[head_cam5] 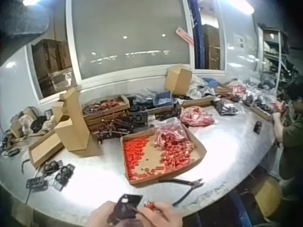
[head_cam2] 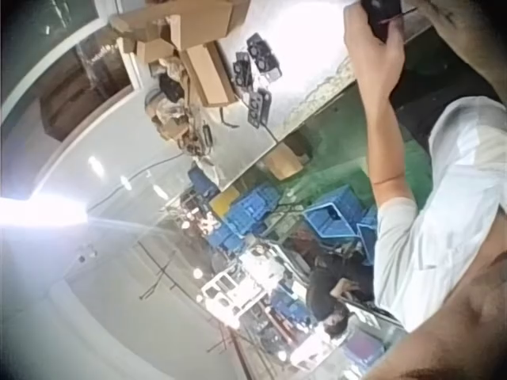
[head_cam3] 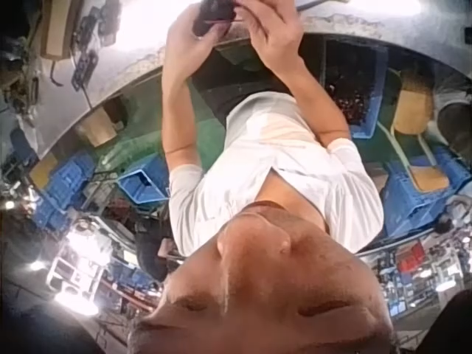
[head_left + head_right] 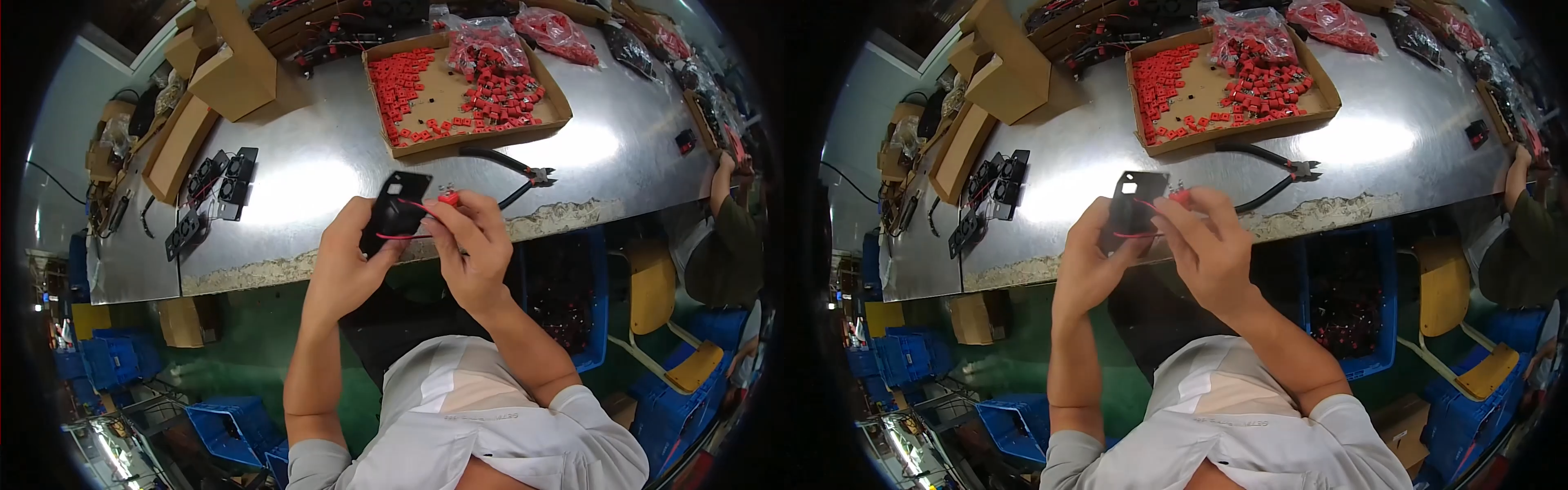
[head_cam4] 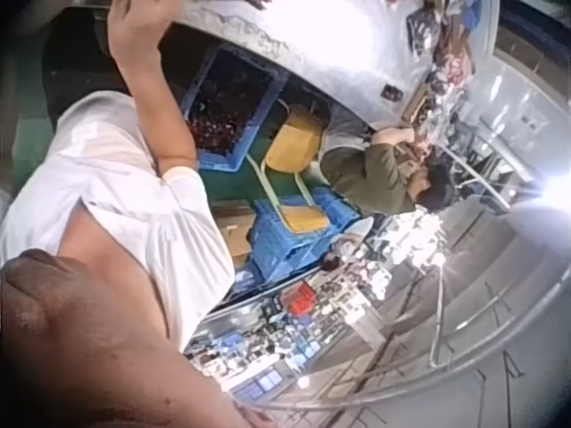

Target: Assemble small electronic units by inserting components and securing them with pliers.

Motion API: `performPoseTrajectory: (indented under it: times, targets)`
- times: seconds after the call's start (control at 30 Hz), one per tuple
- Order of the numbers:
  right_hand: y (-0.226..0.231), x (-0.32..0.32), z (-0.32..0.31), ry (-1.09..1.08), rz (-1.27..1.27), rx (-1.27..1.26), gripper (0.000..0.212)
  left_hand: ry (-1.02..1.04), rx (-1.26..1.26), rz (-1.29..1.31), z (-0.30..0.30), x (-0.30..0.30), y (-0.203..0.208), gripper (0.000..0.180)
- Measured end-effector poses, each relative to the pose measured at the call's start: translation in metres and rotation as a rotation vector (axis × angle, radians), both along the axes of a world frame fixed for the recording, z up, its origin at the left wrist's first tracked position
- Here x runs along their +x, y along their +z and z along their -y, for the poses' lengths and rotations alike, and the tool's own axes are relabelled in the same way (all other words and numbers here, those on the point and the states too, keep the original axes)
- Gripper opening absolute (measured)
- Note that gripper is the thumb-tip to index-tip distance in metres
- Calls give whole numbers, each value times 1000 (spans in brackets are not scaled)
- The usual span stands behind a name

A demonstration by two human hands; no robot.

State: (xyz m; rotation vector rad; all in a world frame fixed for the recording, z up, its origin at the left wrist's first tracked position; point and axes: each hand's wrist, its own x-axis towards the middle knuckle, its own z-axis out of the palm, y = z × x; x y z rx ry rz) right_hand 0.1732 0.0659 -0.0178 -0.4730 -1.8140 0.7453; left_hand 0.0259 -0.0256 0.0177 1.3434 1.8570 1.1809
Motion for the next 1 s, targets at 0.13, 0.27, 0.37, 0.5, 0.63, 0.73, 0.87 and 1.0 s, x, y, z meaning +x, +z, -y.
performPoseTrajectory:
  times: [0.13,0.27,0.37,0.5,0.63,0.73,0.87,1.0]
  targets:
    - [-6,-5,12,29,69,13,34,125,136,680,1,10,-9,47]
    - [-6,-12,13,92,42,126,40,2,357,1249,14,12,-19,50]
    - [-9,-14,17,183,11,94,35,19,292,1179,15,7,-23,43]
    - [-5,-7,23,394,-243,-450,18,137,212,1215,2,4,-33,45]
    - [-11,0,2,673,-454,-974,14,198,220,1320,0,13,-41,46]
    - [5,10,-7,648,-383,-1030,19,114,282,1075,4,5,-29,52]
    - [4,14,-20,485,-185,-1003,28,122,340,981,7,-7,-20,55]
    - [2,7,-19,520,-158,-907,31,143,318,889,5,2,-22,77]
